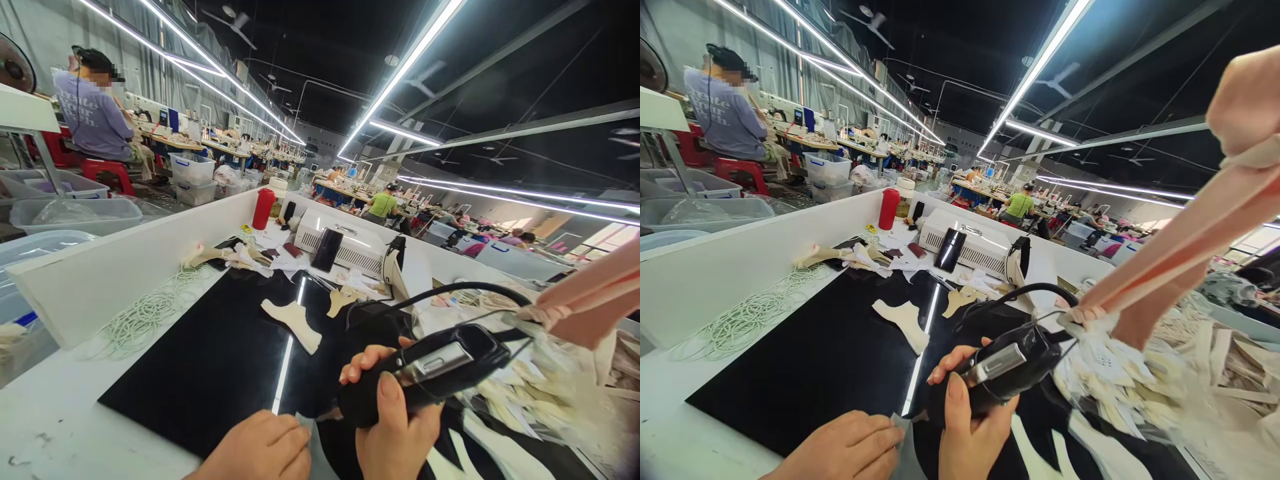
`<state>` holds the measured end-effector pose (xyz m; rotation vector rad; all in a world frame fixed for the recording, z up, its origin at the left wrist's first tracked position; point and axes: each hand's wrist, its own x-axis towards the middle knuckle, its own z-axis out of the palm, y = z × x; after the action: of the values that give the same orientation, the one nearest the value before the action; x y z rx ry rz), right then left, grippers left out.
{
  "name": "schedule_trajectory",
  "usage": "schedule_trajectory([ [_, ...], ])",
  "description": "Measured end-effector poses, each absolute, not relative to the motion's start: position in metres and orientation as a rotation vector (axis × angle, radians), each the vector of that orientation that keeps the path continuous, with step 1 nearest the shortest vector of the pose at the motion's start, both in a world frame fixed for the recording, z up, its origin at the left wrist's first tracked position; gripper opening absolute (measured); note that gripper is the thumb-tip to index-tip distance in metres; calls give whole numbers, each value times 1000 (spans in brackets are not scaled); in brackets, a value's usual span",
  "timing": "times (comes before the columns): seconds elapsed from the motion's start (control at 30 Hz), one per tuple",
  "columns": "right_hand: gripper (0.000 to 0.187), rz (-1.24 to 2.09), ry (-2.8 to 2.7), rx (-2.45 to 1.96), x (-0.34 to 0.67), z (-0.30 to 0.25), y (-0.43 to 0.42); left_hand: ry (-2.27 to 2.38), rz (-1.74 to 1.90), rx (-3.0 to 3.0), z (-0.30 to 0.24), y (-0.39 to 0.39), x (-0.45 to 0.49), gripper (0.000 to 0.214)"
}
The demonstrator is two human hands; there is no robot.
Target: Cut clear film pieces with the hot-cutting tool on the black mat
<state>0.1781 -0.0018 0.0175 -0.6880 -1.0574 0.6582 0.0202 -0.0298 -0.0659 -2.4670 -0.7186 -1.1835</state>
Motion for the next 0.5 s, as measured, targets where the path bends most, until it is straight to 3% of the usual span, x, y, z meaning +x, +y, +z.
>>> schedule_trajectory([
  [0.5, 33, 650, -1001, -733, 173, 19, -2, -716, -1195, -2444, -60, -31, 19, 39],
])
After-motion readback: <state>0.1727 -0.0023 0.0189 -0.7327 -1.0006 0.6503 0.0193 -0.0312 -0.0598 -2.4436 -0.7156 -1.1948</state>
